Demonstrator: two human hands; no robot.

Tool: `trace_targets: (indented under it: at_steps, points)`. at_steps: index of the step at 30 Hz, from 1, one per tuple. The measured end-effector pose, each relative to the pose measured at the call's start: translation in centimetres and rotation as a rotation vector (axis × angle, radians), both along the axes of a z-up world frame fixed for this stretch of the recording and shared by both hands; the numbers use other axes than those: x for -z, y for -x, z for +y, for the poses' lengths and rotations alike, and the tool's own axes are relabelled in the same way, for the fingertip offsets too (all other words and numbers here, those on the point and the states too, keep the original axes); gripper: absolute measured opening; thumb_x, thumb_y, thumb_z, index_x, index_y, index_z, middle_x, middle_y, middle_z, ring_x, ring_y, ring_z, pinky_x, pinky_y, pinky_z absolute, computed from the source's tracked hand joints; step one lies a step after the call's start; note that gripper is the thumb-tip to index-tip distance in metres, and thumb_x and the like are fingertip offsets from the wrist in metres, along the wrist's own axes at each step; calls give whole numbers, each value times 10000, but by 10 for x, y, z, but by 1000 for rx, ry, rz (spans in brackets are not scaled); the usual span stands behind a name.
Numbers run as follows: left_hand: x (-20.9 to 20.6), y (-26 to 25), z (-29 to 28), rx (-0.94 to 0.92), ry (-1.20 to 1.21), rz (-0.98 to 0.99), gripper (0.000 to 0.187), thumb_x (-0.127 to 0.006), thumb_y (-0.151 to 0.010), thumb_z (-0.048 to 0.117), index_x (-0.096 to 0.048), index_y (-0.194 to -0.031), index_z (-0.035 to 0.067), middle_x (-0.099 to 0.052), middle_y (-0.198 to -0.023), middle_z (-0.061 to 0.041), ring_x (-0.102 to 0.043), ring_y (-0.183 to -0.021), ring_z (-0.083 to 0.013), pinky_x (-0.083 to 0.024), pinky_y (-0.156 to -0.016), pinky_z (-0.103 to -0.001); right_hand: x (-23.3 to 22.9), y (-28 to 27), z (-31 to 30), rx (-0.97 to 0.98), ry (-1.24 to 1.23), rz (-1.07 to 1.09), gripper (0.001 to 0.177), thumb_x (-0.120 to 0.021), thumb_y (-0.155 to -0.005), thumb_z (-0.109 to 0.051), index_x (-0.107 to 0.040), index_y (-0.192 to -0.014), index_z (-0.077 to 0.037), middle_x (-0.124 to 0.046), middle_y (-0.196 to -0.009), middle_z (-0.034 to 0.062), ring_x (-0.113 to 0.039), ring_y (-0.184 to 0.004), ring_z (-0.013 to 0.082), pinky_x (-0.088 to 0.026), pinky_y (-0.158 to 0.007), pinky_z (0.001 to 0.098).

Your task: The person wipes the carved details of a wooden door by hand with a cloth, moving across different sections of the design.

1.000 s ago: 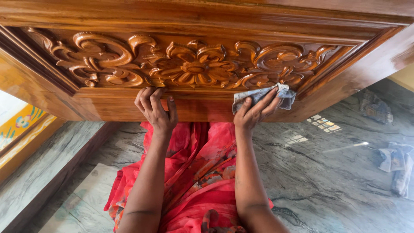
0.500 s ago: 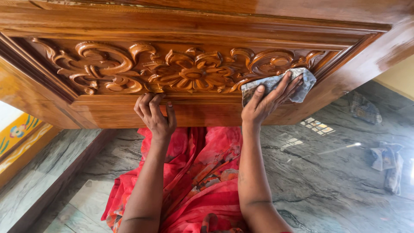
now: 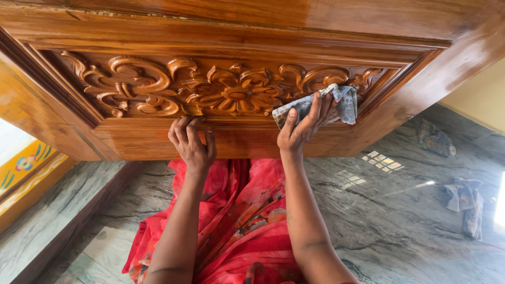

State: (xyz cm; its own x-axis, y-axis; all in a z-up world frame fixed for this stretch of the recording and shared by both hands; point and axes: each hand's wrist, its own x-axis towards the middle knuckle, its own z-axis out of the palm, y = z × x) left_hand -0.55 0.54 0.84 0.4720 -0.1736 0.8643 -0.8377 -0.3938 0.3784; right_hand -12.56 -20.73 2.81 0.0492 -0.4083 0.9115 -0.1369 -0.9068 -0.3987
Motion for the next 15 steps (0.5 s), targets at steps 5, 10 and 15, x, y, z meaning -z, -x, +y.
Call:
trace_targets:
  at_steps: [5,10,15]
  points:
    - [-2,2,1,-5,-3,-4,303,-674,-963,167,-641,-1242,53,-558,-1299,-168,-465,-1292,-378,-366,-1130,-491,17,-10,-24,-45,141,-70,499,-374,-1143,-323,-299,-1581,-96,-387,-1668,129,-254,-1627,326,-109,-1324,534]
    - [-6,6,1,0,-1,-5,298,-673,-967,150,-639,-1247,54,-559,-1311,-166,-463,-1303,-377,-362,-1136,-490,7,-15,-25,-45,231,11,514,-383,-1144,-352,-301,-1582,-97,-367,-1665,135,-252,-1617,292,-92,-1331,537]
    - [-11,9,5,7,-16,1,308,-674,-956,156,-647,-1249,64,-561,-1307,-163,-473,-1296,-370,-358,-1128,-490,-12,-4,-30,129,154,24,568,-363,-1147,-412,-284,-1585,-60,-359,-1635,172,-220,-1615,320,-90,-1357,558]
